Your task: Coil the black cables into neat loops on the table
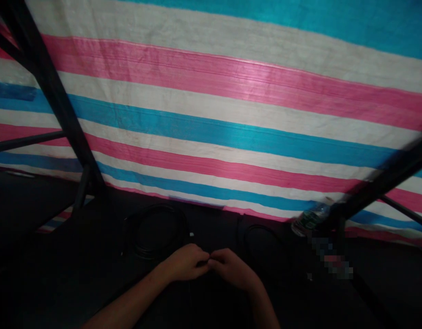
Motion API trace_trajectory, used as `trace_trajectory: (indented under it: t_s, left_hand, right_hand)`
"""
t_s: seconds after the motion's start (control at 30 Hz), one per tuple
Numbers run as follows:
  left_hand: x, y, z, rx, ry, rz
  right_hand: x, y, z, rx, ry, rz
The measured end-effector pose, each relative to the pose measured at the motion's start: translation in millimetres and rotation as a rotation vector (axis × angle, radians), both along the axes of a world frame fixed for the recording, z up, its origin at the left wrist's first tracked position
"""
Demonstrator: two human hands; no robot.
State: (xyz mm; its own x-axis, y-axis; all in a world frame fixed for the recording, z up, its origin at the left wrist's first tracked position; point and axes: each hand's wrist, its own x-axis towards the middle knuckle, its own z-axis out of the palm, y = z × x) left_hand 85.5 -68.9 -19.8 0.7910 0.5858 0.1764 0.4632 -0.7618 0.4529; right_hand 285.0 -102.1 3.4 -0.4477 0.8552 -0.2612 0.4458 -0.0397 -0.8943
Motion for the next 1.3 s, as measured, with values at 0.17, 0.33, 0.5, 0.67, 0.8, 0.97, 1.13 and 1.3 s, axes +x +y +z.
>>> trace_trajectory:
  t_s: [0.17, 0.33, 0.5, 0.67, 0.8, 0.97, 1.13, 1.3]
  left_hand:
    - [-3.7, 8.6, -4.5, 0.006, 0.078, 0.124]
    - [-6.2, 15.4, -3.7, -0.045, 0.056, 0.222]
    - [-6.0, 14.6, -3.0, -0.053, 0.064, 0.209]
    - [-11.1, 17.0, -7.5, -0.06, 0.048, 0.236]
    - [-16.0, 20.5, -9.0, -0.06, -0.014, 0.258]
    - [-15.0, 21.0, -6.8, -0.071, -0.015, 0.257]
    - [-17.5, 26.2, -5.6, -0.137, -0.081, 0.278]
    - [-18.3, 27.0, -1.7, -0.209, -0.203, 0.29]
  right_hand:
    - [1.2, 24.6, -21.0, 0.123, 0.018, -0.143]
    - [33.4, 38.9, -31.1, 0.346, 0.143, -0.632]
    - [57.7, 43.2, -40.4, 0.397, 0.343, -1.01]
    - [53.9, 40.1, -42.9, 0.447, 0.27, -1.027]
    - [46.6, 35.2, -32.8, 0.563, 0.013, -0.829]
    - [29.2, 25.7, -15.0, 0.906, -0.174, -0.81]
    - [-22.0, -4.6, -12.2, 0.817, -0.18, -0.437]
    - [-83.2, -33.3, -27.0, 0.481, -0.532, 0.072]
